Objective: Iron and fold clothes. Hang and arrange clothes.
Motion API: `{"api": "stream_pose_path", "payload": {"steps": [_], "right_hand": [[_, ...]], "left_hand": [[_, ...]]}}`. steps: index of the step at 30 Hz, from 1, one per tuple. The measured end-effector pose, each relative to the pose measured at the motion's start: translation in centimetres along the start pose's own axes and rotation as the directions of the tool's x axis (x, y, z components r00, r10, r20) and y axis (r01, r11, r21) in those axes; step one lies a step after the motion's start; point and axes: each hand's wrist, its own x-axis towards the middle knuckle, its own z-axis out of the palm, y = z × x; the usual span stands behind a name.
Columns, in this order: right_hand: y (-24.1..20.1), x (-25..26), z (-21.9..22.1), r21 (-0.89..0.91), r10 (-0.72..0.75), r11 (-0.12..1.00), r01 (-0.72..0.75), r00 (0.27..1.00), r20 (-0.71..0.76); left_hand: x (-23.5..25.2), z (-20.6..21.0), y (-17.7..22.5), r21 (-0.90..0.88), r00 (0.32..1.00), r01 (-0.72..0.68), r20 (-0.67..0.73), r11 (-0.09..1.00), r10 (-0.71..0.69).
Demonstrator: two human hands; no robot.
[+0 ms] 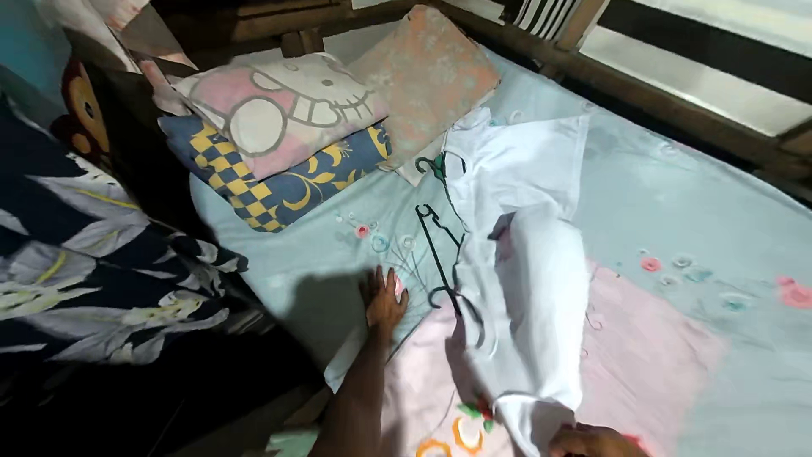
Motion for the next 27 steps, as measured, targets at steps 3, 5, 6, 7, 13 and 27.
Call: {"api": "stream_pose_path", "payload": {"steps": [3,5,6,7,13,27], "right_hand": [[2.0,-1.4,4.9,-0.037,0.357,0.934,-0.357,0.918,0.170],[2.3,0.7,7.8,0.016,0.423,0.906,-0.424,0.906,0.019],[2.0,2.4,8.9,0.064,0.407,0.913,-0.403,0.910,-0.079],[1.7,4.4,10.0,0.109,0.379,0.925,-0.365,0.912,-0.158],[3.9,13.9,16.6,0.001,0.486,0.858,-0.514,0.812,-0.324],[-6.1,-3.6,2.9,0.107,0.052,0.994,0.025,0.748,-0.662]], "left_hand": [[-0.5,-2.2,1.0,-0.007,0.997,-0.002,0.076,1.000,0.003],[-1.8,-2.7,1.5,-0.082,0.983,-0.097,0.147,0.992,0.109],[-2.9,-2.9,1.9,-0.163,0.963,-0.159,0.191,0.974,0.189],[-4.3,-3.2,2.7,-0.230,0.931,-0.206,0.254,0.951,0.263],[-8.7,-7.2,8.9,0.000,0.702,-0.163,0.703,0.987,0.116],[-10.3,-21.5,14.8,-0.406,0.616,-0.736,-0.072,0.541,0.785]]}}
